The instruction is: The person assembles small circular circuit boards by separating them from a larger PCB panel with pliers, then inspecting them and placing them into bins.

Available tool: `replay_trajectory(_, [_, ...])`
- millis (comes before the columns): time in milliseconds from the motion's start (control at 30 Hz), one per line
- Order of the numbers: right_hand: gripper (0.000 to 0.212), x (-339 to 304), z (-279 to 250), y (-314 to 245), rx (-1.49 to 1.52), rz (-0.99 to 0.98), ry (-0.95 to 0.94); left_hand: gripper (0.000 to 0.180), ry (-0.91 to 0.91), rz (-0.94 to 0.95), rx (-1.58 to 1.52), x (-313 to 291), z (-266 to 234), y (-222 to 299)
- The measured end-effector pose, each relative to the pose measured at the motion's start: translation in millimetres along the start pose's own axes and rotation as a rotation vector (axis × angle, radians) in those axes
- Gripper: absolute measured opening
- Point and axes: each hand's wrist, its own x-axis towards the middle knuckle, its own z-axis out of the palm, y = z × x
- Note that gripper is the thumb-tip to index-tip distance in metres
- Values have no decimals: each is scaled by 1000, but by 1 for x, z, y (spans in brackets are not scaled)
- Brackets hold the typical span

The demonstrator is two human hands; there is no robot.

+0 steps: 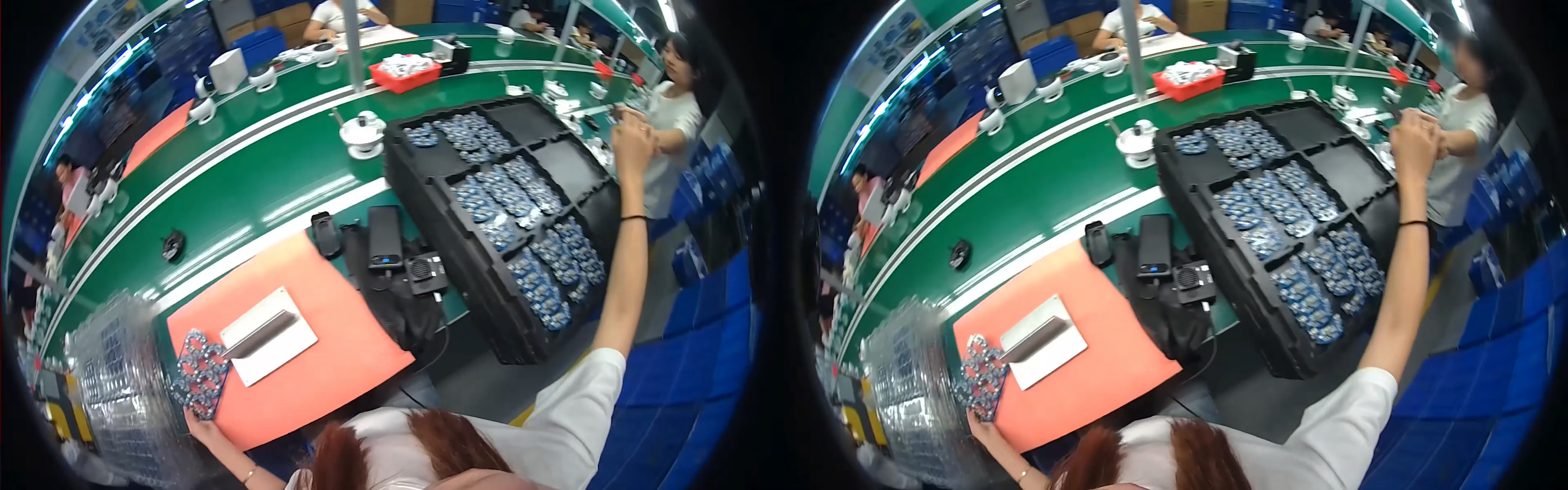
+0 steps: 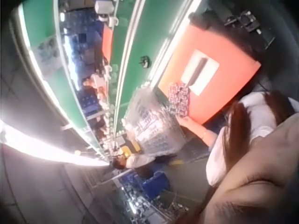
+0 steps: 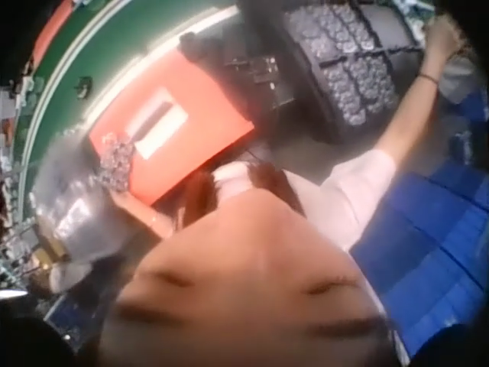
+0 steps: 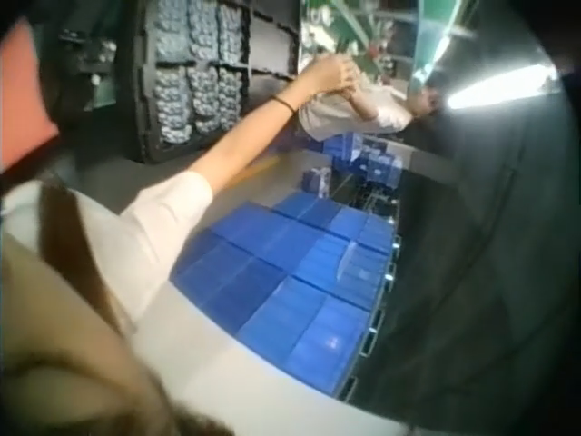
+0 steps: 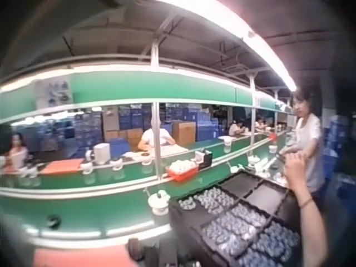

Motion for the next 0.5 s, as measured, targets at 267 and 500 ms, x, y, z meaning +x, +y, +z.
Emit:
replay_trajectory(267, [23,41,-135,-163,719,-236,283,35,11,35,386,-14,14,49])
replay_trajectory(500, [13,57,-231,-482,1055,-766,-174,32,230,449,1410,-41,49,68])
